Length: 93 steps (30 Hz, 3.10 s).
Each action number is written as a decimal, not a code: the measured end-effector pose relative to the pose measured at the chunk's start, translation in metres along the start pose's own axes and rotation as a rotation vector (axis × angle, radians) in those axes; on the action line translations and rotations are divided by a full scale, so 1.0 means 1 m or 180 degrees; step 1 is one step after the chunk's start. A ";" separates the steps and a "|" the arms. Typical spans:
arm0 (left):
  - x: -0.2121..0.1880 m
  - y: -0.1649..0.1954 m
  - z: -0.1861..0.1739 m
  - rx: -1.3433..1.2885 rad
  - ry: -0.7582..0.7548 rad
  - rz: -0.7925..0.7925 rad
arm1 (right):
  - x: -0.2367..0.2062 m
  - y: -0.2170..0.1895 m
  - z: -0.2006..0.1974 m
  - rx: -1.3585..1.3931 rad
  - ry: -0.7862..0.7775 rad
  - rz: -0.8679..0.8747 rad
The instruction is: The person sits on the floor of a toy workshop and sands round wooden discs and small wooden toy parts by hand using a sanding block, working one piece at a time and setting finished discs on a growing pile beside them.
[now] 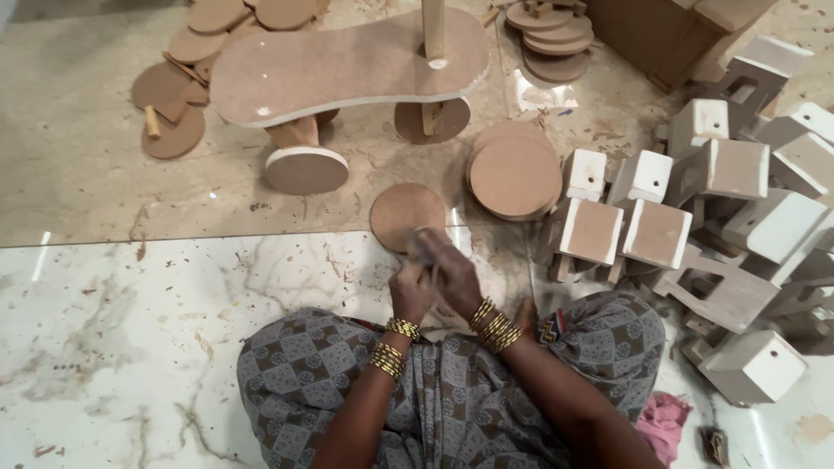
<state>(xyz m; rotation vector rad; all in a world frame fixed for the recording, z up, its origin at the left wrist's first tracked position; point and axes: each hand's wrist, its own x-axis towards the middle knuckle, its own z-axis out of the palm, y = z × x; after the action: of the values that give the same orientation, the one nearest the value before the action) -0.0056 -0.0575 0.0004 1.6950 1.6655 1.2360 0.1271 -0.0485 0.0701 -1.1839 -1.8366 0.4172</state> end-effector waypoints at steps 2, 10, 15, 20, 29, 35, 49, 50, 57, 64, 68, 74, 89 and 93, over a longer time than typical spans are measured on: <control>-0.002 -0.007 0.002 0.0044 0.0057 0.0453 | -0.001 -0.011 -0.004 -0.0456 -0.0018 -0.0631; -0.017 0.008 -0.006 -0.0094 0.0154 -0.0089 | 0.000 0.079 0.023 0.1767 -0.0477 0.1879; 0.004 0.012 -0.026 -0.0236 -0.0098 -0.0274 | 0.008 0.076 0.011 0.0747 -0.0243 0.1533; 0.035 0.012 -0.027 0.0130 -0.0672 -0.0265 | 0.010 -0.002 -0.009 -0.0646 -0.0183 -0.0031; 0.007 0.030 -0.029 0.0079 -0.0020 0.0061 | 0.000 0.049 0.021 0.0224 -0.0401 0.1175; 0.008 0.017 -0.020 -0.0238 -0.0097 -0.0124 | 0.008 0.085 0.016 0.0811 -0.0255 0.1061; 0.010 0.010 -0.014 -0.0025 -0.0415 0.0026 | 0.012 0.042 0.011 -0.0192 -0.0389 0.1359; 0.009 0.015 -0.016 0.0056 -0.0460 -0.0087 | 0.013 0.059 0.014 0.0836 -0.0560 0.1526; 0.016 0.006 -0.014 0.0006 -0.0741 -0.0666 | 0.016 0.066 0.001 0.0404 -0.0143 0.1176; 0.031 -0.015 0.001 0.0660 -0.0688 0.0459 | 0.005 -0.007 -0.003 -0.1017 -0.0043 -0.0835; 0.025 0.002 -0.008 0.0184 -0.0340 0.0393 | 0.002 0.041 0.018 0.0072 -0.0354 0.0761; 0.011 0.008 -0.022 0.0024 -0.0278 -0.0245 | 0.016 0.087 0.014 0.1420 -0.0660 0.2231; 0.017 0.025 -0.018 0.0170 -0.0330 0.0060 | 0.014 0.038 0.005 0.0187 -0.0113 0.0490; 0.022 0.026 -0.021 -0.0002 -0.0245 0.0227 | 0.020 0.061 0.009 0.0813 -0.0459 0.1310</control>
<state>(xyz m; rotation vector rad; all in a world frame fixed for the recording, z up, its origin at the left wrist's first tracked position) -0.0122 -0.0462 0.0387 1.7926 1.5720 1.1876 0.1504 -0.0001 0.0336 -1.3771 -1.5923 0.9617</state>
